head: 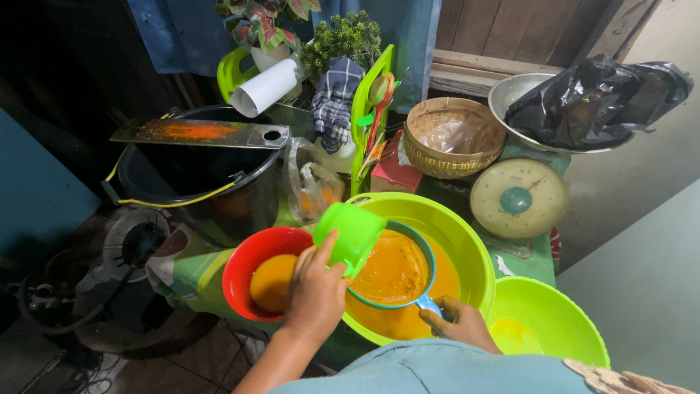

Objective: The person pours an orange liquid from a red bowl through a green strainer into a larger green basin. They repeatedly scoop the liquid with a green cup and press the pulp in the strainer with their hand to extract more liquid. The process continues until the red bowl is empty.

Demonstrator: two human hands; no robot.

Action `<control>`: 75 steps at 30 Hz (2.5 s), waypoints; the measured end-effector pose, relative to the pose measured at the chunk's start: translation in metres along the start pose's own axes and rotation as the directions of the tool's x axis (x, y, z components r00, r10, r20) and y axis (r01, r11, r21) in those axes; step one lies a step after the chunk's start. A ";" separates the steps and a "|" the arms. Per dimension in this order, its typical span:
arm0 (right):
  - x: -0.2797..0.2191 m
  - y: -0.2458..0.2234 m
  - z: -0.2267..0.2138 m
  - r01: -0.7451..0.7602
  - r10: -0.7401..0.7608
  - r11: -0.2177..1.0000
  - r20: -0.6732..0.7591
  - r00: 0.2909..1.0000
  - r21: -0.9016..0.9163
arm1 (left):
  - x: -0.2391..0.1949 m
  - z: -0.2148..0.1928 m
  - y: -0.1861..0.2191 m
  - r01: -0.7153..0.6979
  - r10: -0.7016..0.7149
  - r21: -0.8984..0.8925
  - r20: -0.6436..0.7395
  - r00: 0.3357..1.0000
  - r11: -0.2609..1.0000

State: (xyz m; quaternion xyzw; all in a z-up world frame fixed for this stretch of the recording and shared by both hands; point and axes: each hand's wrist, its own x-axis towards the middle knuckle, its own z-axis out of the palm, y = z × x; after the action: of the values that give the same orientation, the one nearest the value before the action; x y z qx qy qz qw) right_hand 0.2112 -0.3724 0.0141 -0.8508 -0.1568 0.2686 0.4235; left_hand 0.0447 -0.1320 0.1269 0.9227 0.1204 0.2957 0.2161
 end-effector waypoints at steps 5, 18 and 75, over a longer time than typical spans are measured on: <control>-0.001 -0.001 0.000 -0.023 0.023 0.999 -0.002 1.000 -0.026 | 0.002 0.011 -0.033 0.325 -0.354 -0.162 -0.203 0.913 0.932; -0.005 -0.010 0.001 -0.087 0.086 0.994 -0.028 0.996 -0.059 | -0.052 0.013 -0.159 0.614 -0.577 0.150 -0.227 0.785 0.775; -0.004 -0.010 0.003 -0.036 0.036 0.999 -0.039 0.999 -0.010 | -0.022 0.015 -0.119 0.753 -0.783 -0.224 -0.106 0.613 0.619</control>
State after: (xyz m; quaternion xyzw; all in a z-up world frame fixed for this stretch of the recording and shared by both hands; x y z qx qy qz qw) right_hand 0.2058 -0.3666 0.0224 -0.8607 -0.1345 0.2588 0.4172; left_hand 0.0246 -0.0401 0.0494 0.7281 0.5015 0.2707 0.3810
